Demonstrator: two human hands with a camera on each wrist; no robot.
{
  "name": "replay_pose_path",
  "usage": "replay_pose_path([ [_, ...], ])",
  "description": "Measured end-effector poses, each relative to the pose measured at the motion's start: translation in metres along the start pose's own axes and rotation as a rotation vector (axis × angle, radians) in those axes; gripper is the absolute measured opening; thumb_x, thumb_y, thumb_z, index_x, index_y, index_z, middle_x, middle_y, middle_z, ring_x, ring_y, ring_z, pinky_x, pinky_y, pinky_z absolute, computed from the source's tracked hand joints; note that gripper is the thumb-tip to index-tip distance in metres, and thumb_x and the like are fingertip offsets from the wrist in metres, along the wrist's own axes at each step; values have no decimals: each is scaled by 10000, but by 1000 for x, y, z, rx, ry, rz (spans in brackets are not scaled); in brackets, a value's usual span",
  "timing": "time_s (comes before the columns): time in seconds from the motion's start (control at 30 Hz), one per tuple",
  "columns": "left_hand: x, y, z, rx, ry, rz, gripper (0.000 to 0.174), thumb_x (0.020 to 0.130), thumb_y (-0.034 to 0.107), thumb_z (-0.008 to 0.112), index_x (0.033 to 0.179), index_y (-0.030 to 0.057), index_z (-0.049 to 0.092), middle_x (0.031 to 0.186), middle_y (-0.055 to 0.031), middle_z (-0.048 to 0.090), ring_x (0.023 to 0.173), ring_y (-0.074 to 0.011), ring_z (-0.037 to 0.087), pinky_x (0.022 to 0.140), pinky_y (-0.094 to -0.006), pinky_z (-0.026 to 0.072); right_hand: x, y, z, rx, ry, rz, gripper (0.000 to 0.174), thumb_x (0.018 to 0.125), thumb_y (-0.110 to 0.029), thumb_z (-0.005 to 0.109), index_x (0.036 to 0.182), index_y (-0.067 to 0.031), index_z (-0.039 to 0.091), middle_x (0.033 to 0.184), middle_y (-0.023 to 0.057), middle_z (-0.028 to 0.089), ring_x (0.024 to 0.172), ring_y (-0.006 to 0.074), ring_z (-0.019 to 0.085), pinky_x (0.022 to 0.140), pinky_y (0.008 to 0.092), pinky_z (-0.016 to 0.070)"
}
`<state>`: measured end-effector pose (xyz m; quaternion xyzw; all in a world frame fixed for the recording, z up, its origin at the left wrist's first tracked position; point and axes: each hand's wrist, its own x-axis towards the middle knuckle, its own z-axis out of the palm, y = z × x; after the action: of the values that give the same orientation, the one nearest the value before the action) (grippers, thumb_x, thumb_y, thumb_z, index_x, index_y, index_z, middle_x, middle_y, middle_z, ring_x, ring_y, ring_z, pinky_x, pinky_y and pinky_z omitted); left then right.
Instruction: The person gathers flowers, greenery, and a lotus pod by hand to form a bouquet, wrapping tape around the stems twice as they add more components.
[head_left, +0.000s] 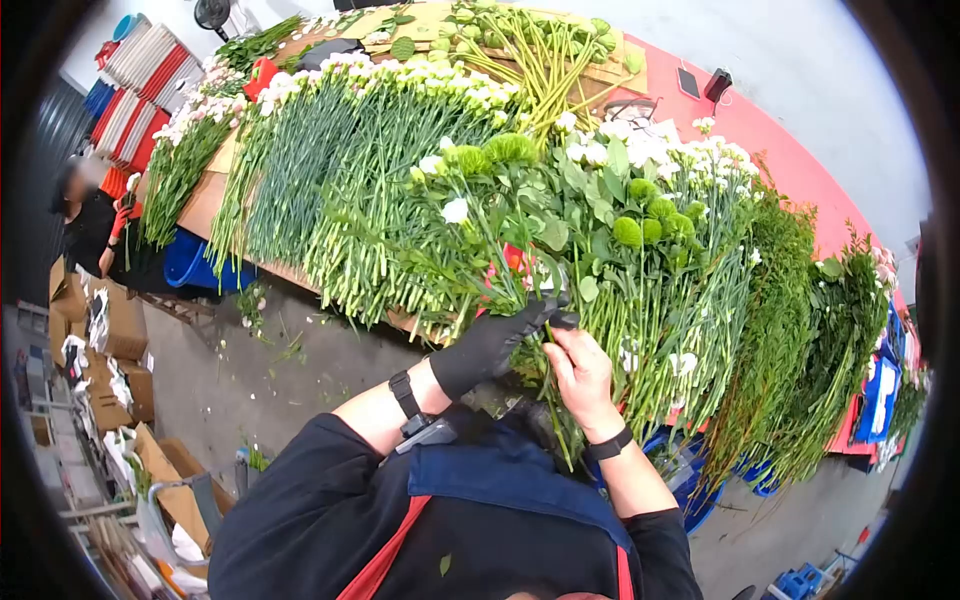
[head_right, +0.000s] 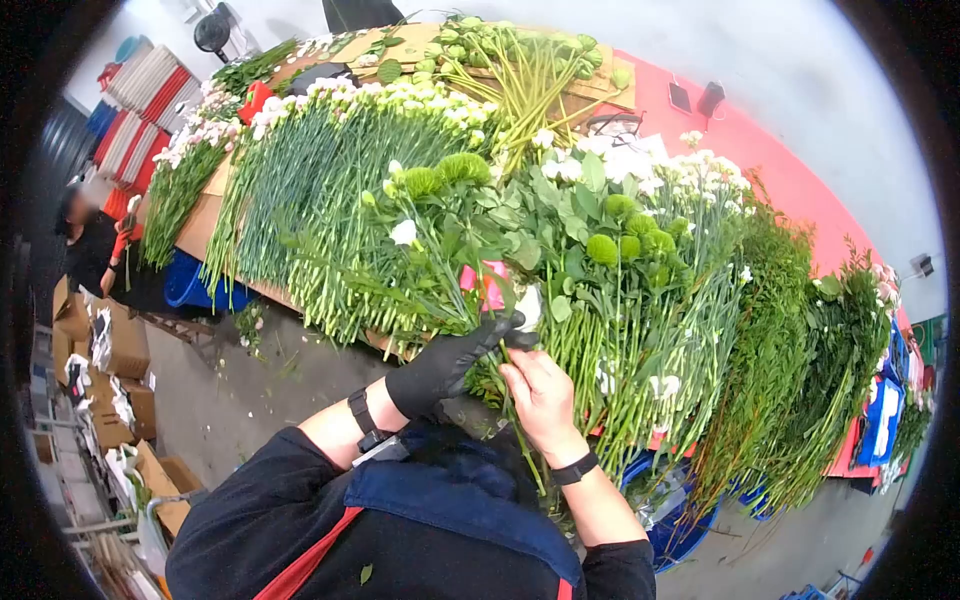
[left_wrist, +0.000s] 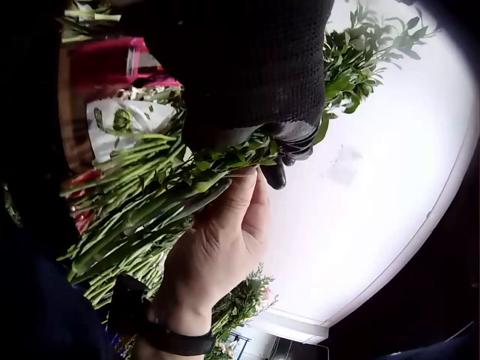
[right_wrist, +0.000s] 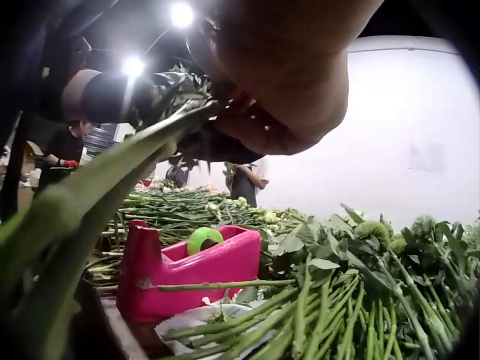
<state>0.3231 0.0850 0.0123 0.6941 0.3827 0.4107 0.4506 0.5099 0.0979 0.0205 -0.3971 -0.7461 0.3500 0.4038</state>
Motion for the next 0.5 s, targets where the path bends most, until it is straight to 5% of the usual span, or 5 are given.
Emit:
replay_pose_path([
  [0.23, -64, -30, -78, 130, -142, -64, 793, 813, -18, 536, 1514, 184, 225, 1420, -102, 480, 1219, -230, 549, 936, -289, 464, 12, -24, 78, 128, -113, 301, 58, 857, -46, 657, 868, 11, 655, 730, 79, 594, 619, 156, 558, 566, 274, 443],
  [0.33, -76, -24, -120, 10, 65, 199, 767, 824, -50, 535, 1499, 202, 273, 1434, -84, 466, 1185, -222, 575, 949, -302, 472, 25, -53, 113, 75, -160, 215, 75, 842, -32, 669, 896, 16, 650, 756, 63, 595, 636, 142, 573, 576, 260, 455],
  [0.43, -100, -46, -161, 23, 33, 16, 760, 809, -56, 543, 1486, 197, 309, 1452, -69, 446, 1202, -199, 560, 984, -304, 455, 27, -69, 148, 26, -211, 234, 96, 832, -18, 673, 911, 27, 639, 779, 55, 591, 655, 124, 583, 587, 246, 466],
  [0.5, -113, -56, -175, -65, 6, -12, 657, 892, 24, 536, 1484, 195, 307, 1441, -59, 459, 1217, -178, 537, 1002, -298, 438, 32, -80, 165, 10, -195, 255, 94, 833, -14, 668, 909, 31, 636, 776, 58, 590, 653, 121, 581, 584, 246, 465],
])
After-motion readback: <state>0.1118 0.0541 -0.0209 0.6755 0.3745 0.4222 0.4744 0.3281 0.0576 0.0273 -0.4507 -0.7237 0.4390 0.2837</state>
